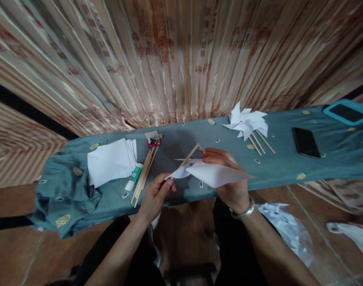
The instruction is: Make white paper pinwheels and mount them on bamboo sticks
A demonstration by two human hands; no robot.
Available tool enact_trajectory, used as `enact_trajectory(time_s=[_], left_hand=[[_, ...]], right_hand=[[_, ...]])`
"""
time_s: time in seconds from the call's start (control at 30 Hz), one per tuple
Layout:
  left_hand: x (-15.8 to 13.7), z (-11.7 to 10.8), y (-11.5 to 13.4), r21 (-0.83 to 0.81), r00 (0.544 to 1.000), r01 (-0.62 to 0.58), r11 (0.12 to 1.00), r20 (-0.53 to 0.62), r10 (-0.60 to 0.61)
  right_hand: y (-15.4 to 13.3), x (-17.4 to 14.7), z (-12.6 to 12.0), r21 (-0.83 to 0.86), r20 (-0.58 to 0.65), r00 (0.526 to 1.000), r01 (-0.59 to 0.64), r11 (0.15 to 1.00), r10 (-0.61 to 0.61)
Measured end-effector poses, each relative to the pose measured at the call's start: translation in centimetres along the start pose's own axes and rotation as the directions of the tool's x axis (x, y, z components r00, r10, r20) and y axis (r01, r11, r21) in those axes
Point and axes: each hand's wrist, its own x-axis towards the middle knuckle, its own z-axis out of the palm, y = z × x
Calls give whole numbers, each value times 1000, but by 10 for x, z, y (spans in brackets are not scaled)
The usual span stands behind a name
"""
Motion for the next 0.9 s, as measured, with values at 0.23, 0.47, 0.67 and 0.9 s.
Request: enact_trajectory(time_s=[0.23,0.47,0.67,0.9], left_hand=[[0,1,-5,12,1000,14,1000,8,-14],[0,-1,-17,77,1000,8,997,-13,-7],[0,-2,-22,106,1000,-1,994,-7,2],[-1,0,-12,85,1000,13,996,10,-13]], right_hand=[[-1,-1,-2,12,-4,998,-63,998,63],[1,-2,0,50,-5,998,-70,996,70],[0,-2,1,36,-6,996,-87,996,87],[-2,0,1,-14,-17,997,-71,997,70]])
